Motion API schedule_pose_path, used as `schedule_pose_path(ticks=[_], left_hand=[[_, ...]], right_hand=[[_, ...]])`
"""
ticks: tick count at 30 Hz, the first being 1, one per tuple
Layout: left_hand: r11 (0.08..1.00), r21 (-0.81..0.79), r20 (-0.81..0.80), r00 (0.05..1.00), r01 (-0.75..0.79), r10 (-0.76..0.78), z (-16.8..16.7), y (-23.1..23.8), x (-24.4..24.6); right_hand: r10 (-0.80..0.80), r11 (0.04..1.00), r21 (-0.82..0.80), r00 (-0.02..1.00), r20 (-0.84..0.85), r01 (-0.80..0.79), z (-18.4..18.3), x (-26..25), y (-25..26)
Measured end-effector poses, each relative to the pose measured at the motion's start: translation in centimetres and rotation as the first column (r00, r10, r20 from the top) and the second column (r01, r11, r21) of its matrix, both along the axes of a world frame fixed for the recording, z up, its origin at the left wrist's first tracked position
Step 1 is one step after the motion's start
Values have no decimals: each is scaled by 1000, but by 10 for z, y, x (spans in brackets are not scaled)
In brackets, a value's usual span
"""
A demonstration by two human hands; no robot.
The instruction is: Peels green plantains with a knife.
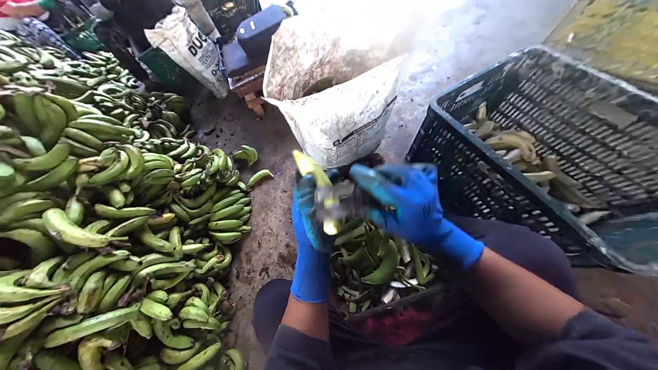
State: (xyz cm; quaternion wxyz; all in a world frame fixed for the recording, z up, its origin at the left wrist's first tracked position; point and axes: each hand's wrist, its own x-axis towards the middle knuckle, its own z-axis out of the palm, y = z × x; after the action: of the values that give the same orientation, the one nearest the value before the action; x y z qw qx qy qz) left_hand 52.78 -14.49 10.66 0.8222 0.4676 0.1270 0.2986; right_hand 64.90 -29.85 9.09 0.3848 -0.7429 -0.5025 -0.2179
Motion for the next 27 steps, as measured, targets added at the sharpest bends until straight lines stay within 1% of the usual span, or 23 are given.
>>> schedule_pose_path(ticks=[1,2,3,4,5,7,8,9,10,11,12,14,15,16,17,18,19,22,23,24,25,26,27], left_hand=[[996,-27,42,995,-88,89,3,-3,3],[991,-35,67,989,-128,130,6,-6,3],[995,19,77,993,-94,92,4,-8,0],[995,98,55,998,-5,-1,-2,-8,-4],[981,127,8,989,144,-146,-6,-5,-8],[886,93,-103,890,454,-445,-11,2,-9],[853,27,-117,849,522,-516,-11,2,-8],[855,-35,-97,849,518,-519,-9,0,-5],[895,-74,-71,893,440,-445,-7,-1,-2],[949,-86,-39,951,302,-306,-3,-3,0],[988,-109,-4,993,113,-115,1,-6,5],[968,-209,105,981,-137,161,9,-7,10],[946,-259,149,960,-194,237,13,-9,12],[950,-245,175,955,-194,240,14,-11,11],[973,-183,192,966,-138,173,11,-14,9],[995,-89,203,977,-44,61,7,-13,6],[999,-15,171,985,40,-37,4,-10,4],[953,264,-8,988,151,-154,-2,6,-6],[927,314,-66,979,205,-194,-2,9,-10],[900,324,-107,956,292,-272,-5,13,-14],[875,312,-168,928,369,-331,-6,15,-17],[854,283,-222,896,437,-385,-7,15,-19],[857,233,-229,882,460,-411,-8,15,-17]], right_hand=[[62,998,28,997,40,-63,-4,-11,-2],[96,995,35,993,69,-99,-5,-16,-3],[118,992,30,991,69,-120,-4,-13,-4],[120,992,22,992,42,-121,-2,-3,-4],[96,995,16,995,1,-96,2,10,-3],[-31,999,-23,996,-88,30,10,41,1],[-102,993,-72,987,-126,94,14,51,2],[-149,985,-108,977,-149,134,17,55,3],[-161,984,-101,976,-147,148,18,51,4],[-147,988,-67,982,-119,139,16,39,4],[-110,994,-36,991,-78,107,11,23,3],[-27,999,47,998,56,24,-3,-6,2],[3,997,82,994,106,-12,-6,-13,3],[27,995,93,992,121,-38,-5,-13,4],[42,995,86,993,106,-52,-2,-8,4],[59,995,75,995,77,-65,1,-1,5],[66,996,61,996,63,-70,3,6,5],[87,992,83,989,117,-97,1,14,4],[103,991,78,990,96,-110,1,19,4],[106,993,53,994,23,-107,4,27,3],[63,998,10,996,-66,-62,9,37,3],[-15,998,-70,986,-167,3,12,49,3],[-113,982,-176,962,-250,70,15,59,4]])
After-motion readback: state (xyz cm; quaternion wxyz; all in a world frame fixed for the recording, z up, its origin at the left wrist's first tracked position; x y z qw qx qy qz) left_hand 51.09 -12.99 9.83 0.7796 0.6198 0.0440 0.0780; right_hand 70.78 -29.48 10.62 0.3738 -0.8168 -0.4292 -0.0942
